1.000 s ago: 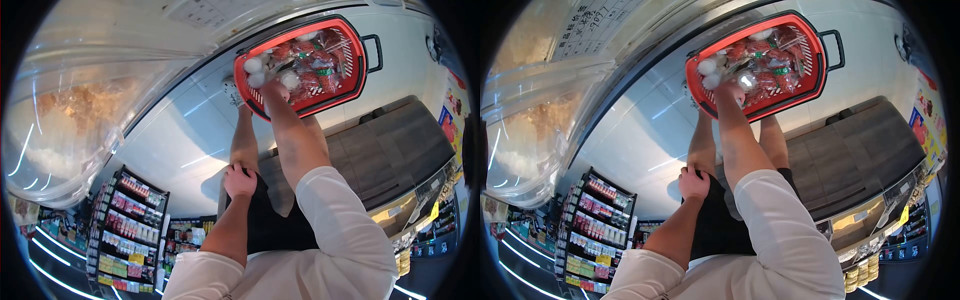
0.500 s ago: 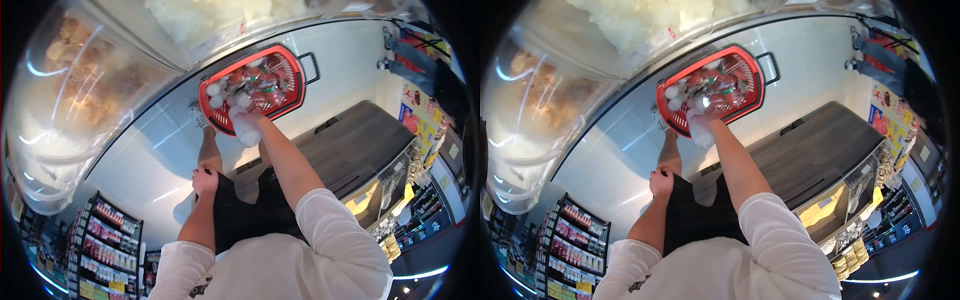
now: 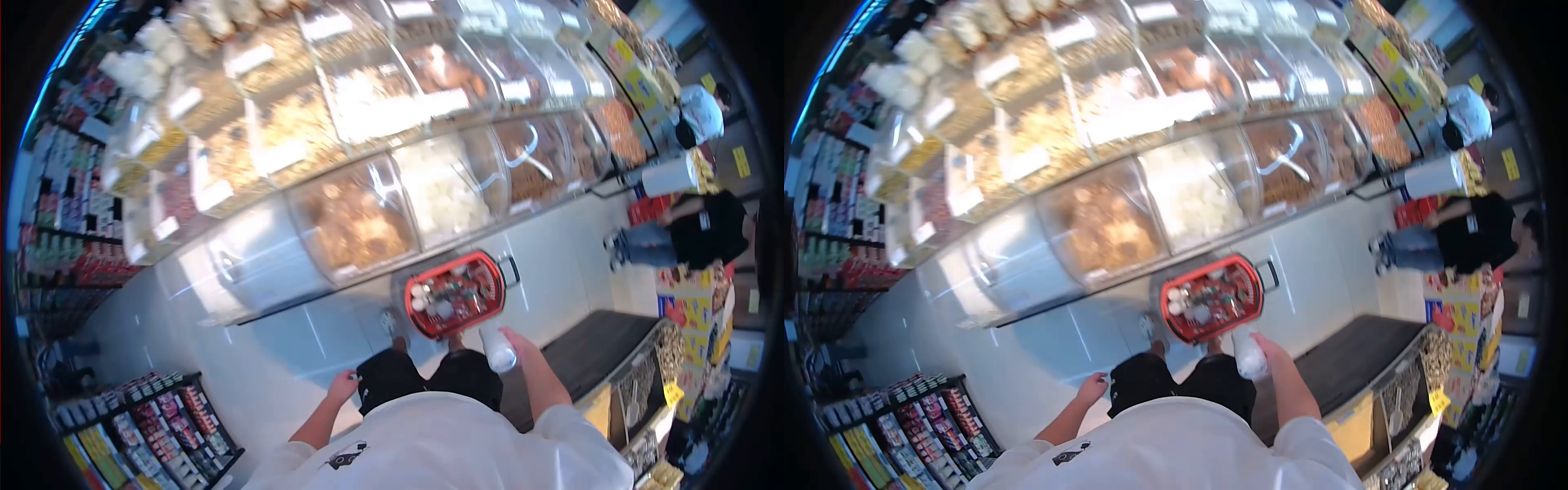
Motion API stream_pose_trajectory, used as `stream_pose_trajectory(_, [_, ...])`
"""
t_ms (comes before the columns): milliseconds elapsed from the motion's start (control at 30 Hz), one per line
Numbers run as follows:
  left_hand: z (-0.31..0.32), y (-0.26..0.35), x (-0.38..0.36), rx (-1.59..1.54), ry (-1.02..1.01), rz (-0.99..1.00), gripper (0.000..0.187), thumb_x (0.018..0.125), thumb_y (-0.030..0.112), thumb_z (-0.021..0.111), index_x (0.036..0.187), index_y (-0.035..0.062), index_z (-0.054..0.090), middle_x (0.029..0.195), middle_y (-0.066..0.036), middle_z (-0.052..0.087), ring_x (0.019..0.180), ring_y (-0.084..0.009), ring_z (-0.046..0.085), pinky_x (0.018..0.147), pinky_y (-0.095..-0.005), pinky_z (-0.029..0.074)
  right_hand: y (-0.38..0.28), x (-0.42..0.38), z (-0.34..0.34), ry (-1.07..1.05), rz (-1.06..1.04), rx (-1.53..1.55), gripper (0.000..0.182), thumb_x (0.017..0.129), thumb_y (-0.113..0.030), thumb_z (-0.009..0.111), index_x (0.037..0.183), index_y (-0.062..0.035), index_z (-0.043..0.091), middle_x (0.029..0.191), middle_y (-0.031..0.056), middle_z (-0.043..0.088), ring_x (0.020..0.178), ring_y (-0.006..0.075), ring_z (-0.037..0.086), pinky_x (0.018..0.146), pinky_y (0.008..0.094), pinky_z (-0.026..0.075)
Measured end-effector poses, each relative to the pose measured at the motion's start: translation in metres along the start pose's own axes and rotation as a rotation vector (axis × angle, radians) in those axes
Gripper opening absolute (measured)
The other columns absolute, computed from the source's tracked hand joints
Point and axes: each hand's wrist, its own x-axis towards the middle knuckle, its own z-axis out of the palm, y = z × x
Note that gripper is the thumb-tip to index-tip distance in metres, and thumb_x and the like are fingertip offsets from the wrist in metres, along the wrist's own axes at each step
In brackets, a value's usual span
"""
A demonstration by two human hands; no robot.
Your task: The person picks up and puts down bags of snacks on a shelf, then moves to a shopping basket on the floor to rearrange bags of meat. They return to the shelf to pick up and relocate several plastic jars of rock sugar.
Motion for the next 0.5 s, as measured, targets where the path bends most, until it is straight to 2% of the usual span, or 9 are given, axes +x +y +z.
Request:
stream_pose_trajectory(67, [-0.028,0.029,-0.02,0.011,0.04,0.035,0.044,0.086,0.028,0.067,0.127,0.0134,0.065,0.12,-0.02,0.066,0.114,-0.037,0.063,0.096,-0.0449,0.051,-0.005,-0.034,0.053,-0.155,-0.025,-0.012,0.038,0.098,-0.043,0.049,0.114,-0.011,0.063,0.093,0.0094,0.071,0.077,0.0284,0.071,0.073,0.0482,0.06])
stream_pose_trajectory(100, [-0.04,0.047,-0.033,-0.004,0.086,0.047,0.044,0.086,0.028,0.067,0.127,0.0134,0.065,0.12,-0.02,0.066,0.114,-0.037,0.063,0.096,-0.0449,0.051,-0.006,-0.045,0.078,-0.249,0.006,0.02,0.039,0.093,-0.039,0.055,0.114,-0.0077,0.062,0.09,0.0137,0.07,0.077,0.0303,0.072,0.071,0.0494,0.061])
stream_pose_trajectory(167, [-0.059,0.089,-0.051,0.125,0.081,0.316,0.049,0.085,0.019,0.066,0.134,0.0158,0.06,0.131,-0.021,0.059,0.12,-0.0376,0.059,0.099,-0.0435,0.049,-0.008,-0.052,0.122,-0.394,0.0,-0.068,0.043,0.092,-0.038,0.057,0.12,-0.0059,0.061,0.096,0.0161,0.071,0.078,0.0309,0.073,0.071,0.0497,0.061])
stream_pose_trajectory(233, [-0.071,0.14,-0.073,0.096,0.147,0.466,0.062,0.083,0.011,0.065,0.143,0.0159,0.05,0.141,-0.021,0.051,0.127,-0.039,0.053,0.104,-0.0451,0.046,-0.011,-0.091,0.185,-0.483,0.082,-0.052,0.046,0.096,-0.04,0.056,0.127,-0.0059,0.059,0.102,0.0162,0.071,0.085,0.0317,0.073,0.075,0.051,0.061])
stream_pose_trajectory(300, [-0.081,0.19,-0.092,0.157,0.359,0.681,0.074,0.08,0.008,0.068,0.148,0.0143,0.042,0.148,-0.018,0.043,0.134,-0.0381,0.046,0.11,-0.0477,0.04,-0.012,-0.066,0.211,-0.627,0.181,-0.102,0.05,0.095,-0.044,0.057,0.127,-0.0063,0.059,0.103,0.0165,0.071,0.089,0.0354,0.072,0.08,0.0524,0.06])
stream_pose_trajectory(367, [-0.092,0.234,-0.11,0.233,0.481,0.799,0.08,0.076,0.008,0.071,0.15,0.0134,0.041,0.151,-0.016,0.042,0.141,-0.0358,0.039,0.116,-0.0502,0.032,-0.013,-0.087,0.246,-0.716,0.245,-0.164,0.053,0.095,-0.047,0.056,0.127,-0.0053,0.059,0.107,0.0196,0.07,0.092,0.04,0.07,0.08,0.0533,0.06])
stream_pose_trajectory(400, [-0.095,0.248,-0.12,0.219,0.501,0.785,0.08,0.076,0.008,0.071,0.15,0.0134,0.041,0.151,-0.016,0.042,0.141,-0.0358,0.039,0.116,-0.0502,0.032,-0.015,-0.116,0.267,-0.72,0.259,-0.225,0.053,0.096,-0.048,0.056,0.126,-0.005,0.059,0.107,0.0203,0.07,0.091,0.0411,0.07,0.079,0.053,0.06])
stream_pose_trajectory(433, [-0.1,0.26,-0.127,0.305,0.549,0.865,0.082,0.075,0.007,0.073,0.15,0.0135,0.041,0.151,-0.016,0.042,0.142,-0.0349,0.037,0.116,-0.0506,0.03,-0.019,-0.149,0.287,-0.728,0.267,-0.286,0.054,0.096,-0.049,0.055,0.126,-0.0047,0.059,0.108,0.0209,0.07,0.09,0.0423,0.07,0.078,0.0528,0.06])
stream_pose_trajectory(500, [-0.097,0.268,-0.128,0.394,0.613,0.934,0.084,0.073,0.007,0.074,0.149,0.0135,0.041,0.151,-0.016,0.042,0.143,-0.034,0.036,0.117,-0.051,0.028,-0.023,-0.169,0.305,-0.769,0.251,-0.337,0.054,0.096,-0.05,0.054,0.126,-0.0043,0.059,0.11,0.0218,0.069,0.091,0.0433,0.07,0.078,0.0532,0.06])
